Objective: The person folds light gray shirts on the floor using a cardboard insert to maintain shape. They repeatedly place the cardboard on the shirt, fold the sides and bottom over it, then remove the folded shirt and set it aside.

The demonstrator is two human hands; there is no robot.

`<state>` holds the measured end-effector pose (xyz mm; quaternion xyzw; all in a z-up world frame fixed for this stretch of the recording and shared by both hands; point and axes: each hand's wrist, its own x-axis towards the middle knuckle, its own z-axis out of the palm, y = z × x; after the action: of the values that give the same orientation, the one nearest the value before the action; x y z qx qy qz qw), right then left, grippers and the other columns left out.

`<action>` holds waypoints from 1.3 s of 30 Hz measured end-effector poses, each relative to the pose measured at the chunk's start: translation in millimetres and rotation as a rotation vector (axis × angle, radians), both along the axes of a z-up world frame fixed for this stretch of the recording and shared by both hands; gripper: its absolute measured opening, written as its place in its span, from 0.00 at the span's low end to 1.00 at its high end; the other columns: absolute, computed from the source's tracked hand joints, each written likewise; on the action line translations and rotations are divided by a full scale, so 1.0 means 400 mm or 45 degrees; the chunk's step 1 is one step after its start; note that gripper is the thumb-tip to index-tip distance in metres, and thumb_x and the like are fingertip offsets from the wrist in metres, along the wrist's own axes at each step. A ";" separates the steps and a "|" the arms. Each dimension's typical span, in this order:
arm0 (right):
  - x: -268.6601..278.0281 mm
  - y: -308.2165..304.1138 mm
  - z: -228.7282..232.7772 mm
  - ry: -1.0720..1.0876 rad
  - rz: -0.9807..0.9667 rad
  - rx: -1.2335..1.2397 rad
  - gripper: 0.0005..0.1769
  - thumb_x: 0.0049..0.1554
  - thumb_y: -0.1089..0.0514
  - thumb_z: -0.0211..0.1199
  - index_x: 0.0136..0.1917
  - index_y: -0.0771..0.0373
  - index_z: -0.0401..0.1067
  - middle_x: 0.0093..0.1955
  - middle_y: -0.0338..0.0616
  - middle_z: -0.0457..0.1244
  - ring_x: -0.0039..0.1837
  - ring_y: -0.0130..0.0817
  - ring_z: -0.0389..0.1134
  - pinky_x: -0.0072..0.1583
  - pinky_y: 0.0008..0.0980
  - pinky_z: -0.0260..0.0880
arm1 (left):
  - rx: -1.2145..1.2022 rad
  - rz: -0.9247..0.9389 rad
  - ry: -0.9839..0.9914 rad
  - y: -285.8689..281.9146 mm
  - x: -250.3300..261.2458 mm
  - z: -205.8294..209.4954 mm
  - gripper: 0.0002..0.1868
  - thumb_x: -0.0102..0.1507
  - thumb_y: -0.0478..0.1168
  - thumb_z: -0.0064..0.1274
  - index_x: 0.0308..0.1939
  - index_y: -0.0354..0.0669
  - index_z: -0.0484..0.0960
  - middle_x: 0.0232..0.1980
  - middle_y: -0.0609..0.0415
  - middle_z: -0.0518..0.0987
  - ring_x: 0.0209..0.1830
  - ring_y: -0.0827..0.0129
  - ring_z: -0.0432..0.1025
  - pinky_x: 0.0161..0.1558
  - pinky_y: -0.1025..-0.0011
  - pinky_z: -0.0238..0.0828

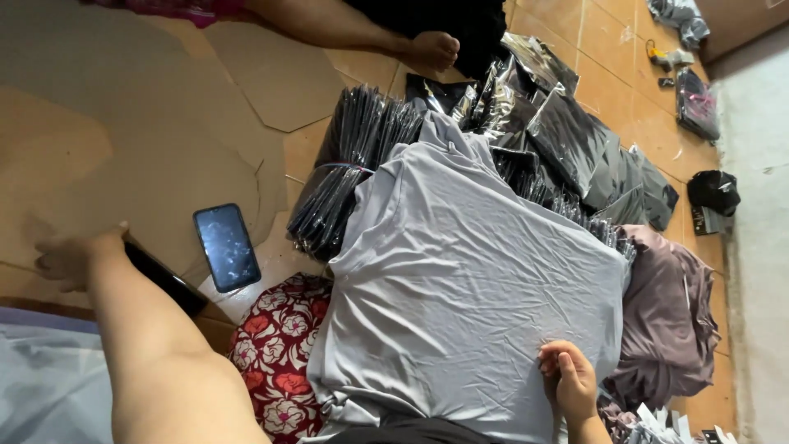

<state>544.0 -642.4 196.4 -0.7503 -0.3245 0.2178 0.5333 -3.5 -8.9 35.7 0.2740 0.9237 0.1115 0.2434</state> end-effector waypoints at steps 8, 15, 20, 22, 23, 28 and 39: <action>-0.001 0.005 -0.008 -0.046 -0.015 -0.002 0.20 0.68 0.49 0.52 0.49 0.67 0.75 0.40 0.47 0.68 0.36 0.29 0.63 0.41 0.23 0.63 | 0.184 0.012 0.038 0.000 -0.028 -0.008 0.50 0.40 0.53 0.86 0.54 0.53 0.65 0.58 0.44 0.76 0.60 0.47 0.71 0.55 0.42 0.66; -0.017 0.030 0.010 0.042 0.021 0.044 0.20 0.67 0.48 0.54 0.49 0.67 0.76 0.40 0.47 0.67 0.37 0.30 0.62 0.41 0.25 0.62 | 0.862 -0.561 0.028 0.030 -0.120 -0.187 0.23 0.66 0.44 0.76 0.50 0.27 0.85 0.51 0.32 0.80 0.46 0.38 0.77 0.41 0.46 0.76; -0.035 0.048 0.016 0.007 0.054 0.081 0.23 0.67 0.45 0.53 0.50 0.68 0.76 0.39 0.45 0.67 0.36 0.27 0.62 0.40 0.23 0.62 | 1.341 -0.882 -0.372 -0.012 -0.087 -0.005 0.18 0.71 0.23 0.64 0.63 0.21 0.79 0.58 0.30 0.82 0.55 0.46 0.77 0.53 0.53 0.74; -0.035 0.048 0.006 0.059 0.047 0.092 0.24 0.67 0.44 0.54 0.50 0.68 0.76 0.40 0.45 0.68 0.38 0.28 0.64 0.41 0.24 0.63 | 1.463 -1.054 -0.421 -0.032 -0.083 0.064 0.21 0.72 0.16 0.59 0.68 0.10 0.71 0.62 0.18 0.76 0.59 0.35 0.74 0.58 0.48 0.70; -0.037 0.046 0.007 0.066 0.036 0.105 0.24 0.67 0.44 0.54 0.50 0.68 0.76 0.40 0.45 0.68 0.38 0.28 0.64 0.41 0.24 0.63 | 1.471 -1.071 -0.416 -0.044 -0.082 0.084 0.21 0.72 0.16 0.59 0.68 0.10 0.71 0.62 0.18 0.76 0.59 0.35 0.74 0.58 0.48 0.70; -0.027 0.047 -0.014 0.001 0.092 0.114 0.25 0.67 0.42 0.51 0.51 0.67 0.76 0.41 0.44 0.69 0.38 0.28 0.64 0.41 0.23 0.65 | 1.594 -1.091 -0.510 -0.086 -0.069 0.210 0.20 0.72 0.12 0.53 0.68 0.09 0.69 0.64 0.16 0.74 0.61 0.32 0.71 0.59 0.42 0.69; -0.045 0.080 0.007 -0.044 0.162 0.169 0.24 0.68 0.45 0.49 0.50 0.66 0.77 0.43 0.43 0.69 0.39 0.28 0.65 0.44 0.24 0.67 | 1.819 -1.227 -0.377 -0.196 -0.092 0.456 0.15 0.76 0.11 0.54 0.66 0.07 0.70 0.64 0.16 0.74 0.63 0.31 0.70 0.63 0.42 0.68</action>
<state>526.1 -610.3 199.2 -0.6947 -0.3944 0.2163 0.5613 -40.2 -87.4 218.0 0.7043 0.3753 0.5831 0.1517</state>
